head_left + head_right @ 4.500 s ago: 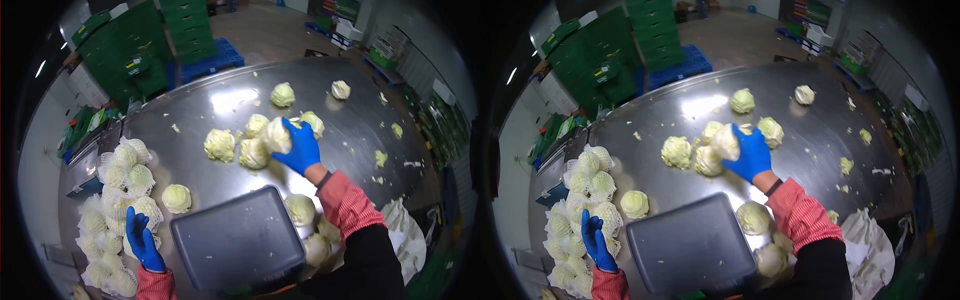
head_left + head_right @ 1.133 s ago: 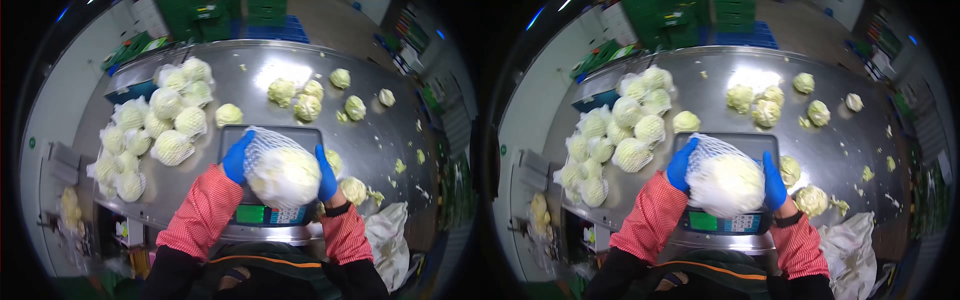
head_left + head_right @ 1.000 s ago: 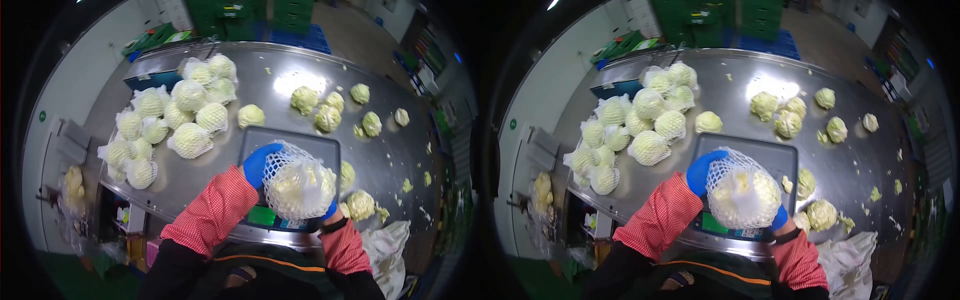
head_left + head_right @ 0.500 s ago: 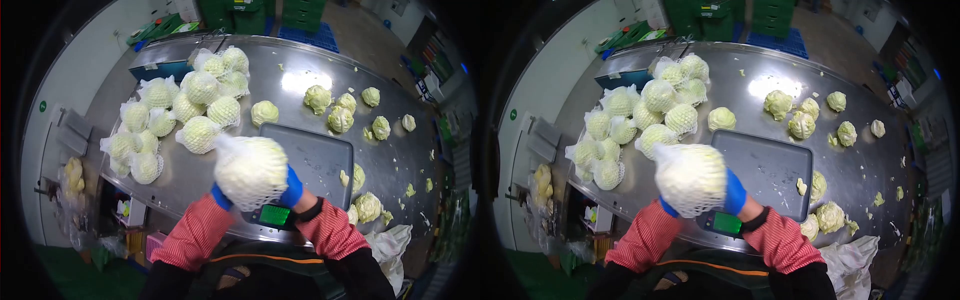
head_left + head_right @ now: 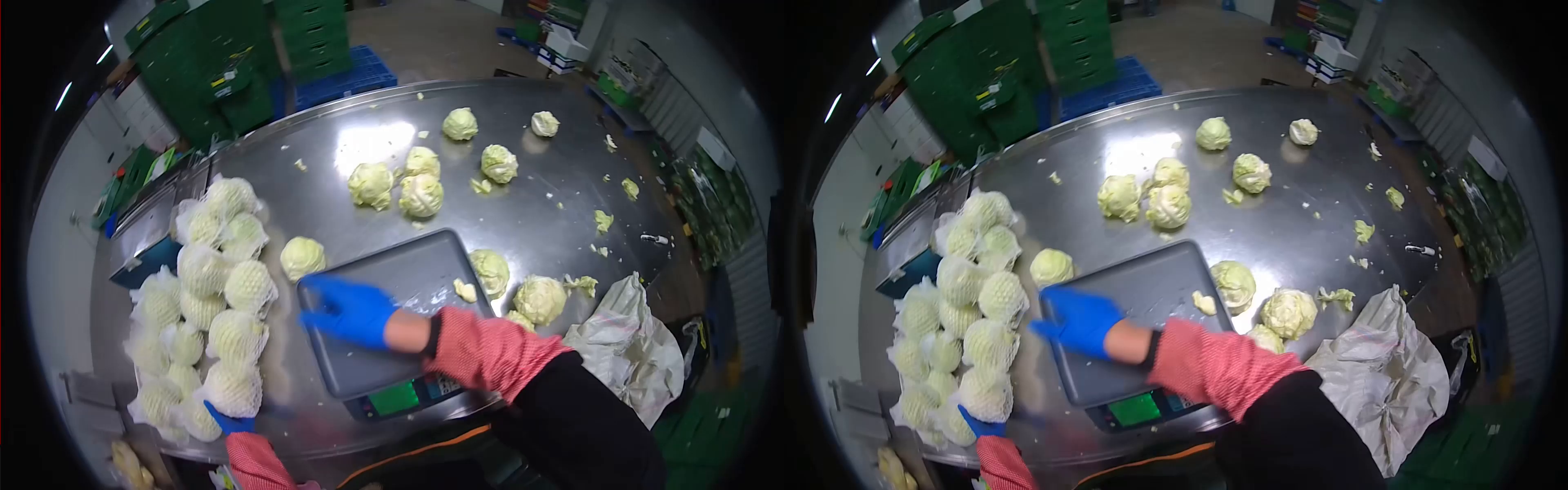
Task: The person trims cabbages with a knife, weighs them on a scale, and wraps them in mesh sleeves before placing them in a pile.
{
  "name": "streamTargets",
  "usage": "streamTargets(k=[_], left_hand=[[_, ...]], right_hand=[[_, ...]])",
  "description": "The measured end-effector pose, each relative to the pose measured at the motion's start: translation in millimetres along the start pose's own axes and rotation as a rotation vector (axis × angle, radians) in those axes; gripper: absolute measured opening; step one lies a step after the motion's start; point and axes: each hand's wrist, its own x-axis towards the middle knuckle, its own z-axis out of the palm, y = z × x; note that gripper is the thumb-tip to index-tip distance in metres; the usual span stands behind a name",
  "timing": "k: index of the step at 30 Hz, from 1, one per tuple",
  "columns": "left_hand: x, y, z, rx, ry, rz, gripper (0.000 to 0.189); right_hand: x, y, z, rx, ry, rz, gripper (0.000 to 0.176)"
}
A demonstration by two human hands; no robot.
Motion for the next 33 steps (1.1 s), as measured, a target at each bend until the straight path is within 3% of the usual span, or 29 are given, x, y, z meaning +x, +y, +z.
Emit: streamTargets(k=[1, 2, 3, 5, 7, 8, 9, 12, 16, 20, 22, 24, 26, 29, 32, 33], left_hand=[[9, -6, -8, 0.102, 0.078, -0.02, 0.051], [17, -11, -16, 0.226, 0.178, -0.035, 0.049], [21, -14, -25, 0.374, 0.294, -0.042, 0.047], [26, -15, -45, 0.744, 0.594, 0.084, 0.044], [18, -8, -50, 1.009, 0.839, 0.473, 0.04], [10, 1, -36, 1.043, 0.86, 0.705, 0.038], [-7, 14, -3, 1.024, 0.795, 0.85, 0.037], [-71, 62, 156, 0.83, 0.475, 0.769, 0.057], [-108, 77, 259, 0.724, 0.152, 0.714, 0.048], [-120, 73, 296, 0.72, 0.049, 0.721, 0.041], [-118, 73, 310, 0.706, 0.063, 0.576, 0.038], [-118, 74, 324, 0.698, 0.082, 0.463, 0.035], [-110, 65, 330, 0.621, 0.039, 0.48, 0.032], [-101, 53, 332, 0.522, -0.018, 0.501, 0.03], [-107, 54, 332, 0.514, -0.11, 0.52, 0.029], [-107, 58, 333, 0.521, -0.148, 0.536, 0.029]], right_hand=[[-1, 35, -54, -0.088, 0.293, 0.079, 0.07], [1, 59, -87, -0.212, 0.365, 0.2, 0.072], [8, 108, -113, -0.296, 0.494, 0.143, 0.077], [6, 152, -179, -0.472, 0.459, 0.388, 0.089], [16, 220, -226, -0.66, 0.535, 0.394, 0.097], [22, 241, -247, -0.731, 0.579, 0.386, 0.099], [31, 258, -265, -0.797, 0.621, 0.377, 0.101], [76, 266, -316, -0.671, 0.56, 0.526, 0.108], [150, 295, -355, -0.585, 0.603, 0.599, 0.119], [205, 328, -364, -0.728, 0.607, 0.733, 0.116], [218, 348, -355, -0.746, 0.58, 0.745, 0.112], [227, 375, -351, -0.573, 0.602, 0.657, 0.105], [224, 383, -348, -0.459, 0.634, 0.606, 0.094], [212, 401, -339, -0.026, 0.71, 0.453, 0.096], [168, 345, -305, 0.038, 0.766, 0.096, 0.094], [149, 321, -291, 0.068, 0.697, -0.01, 0.094]])
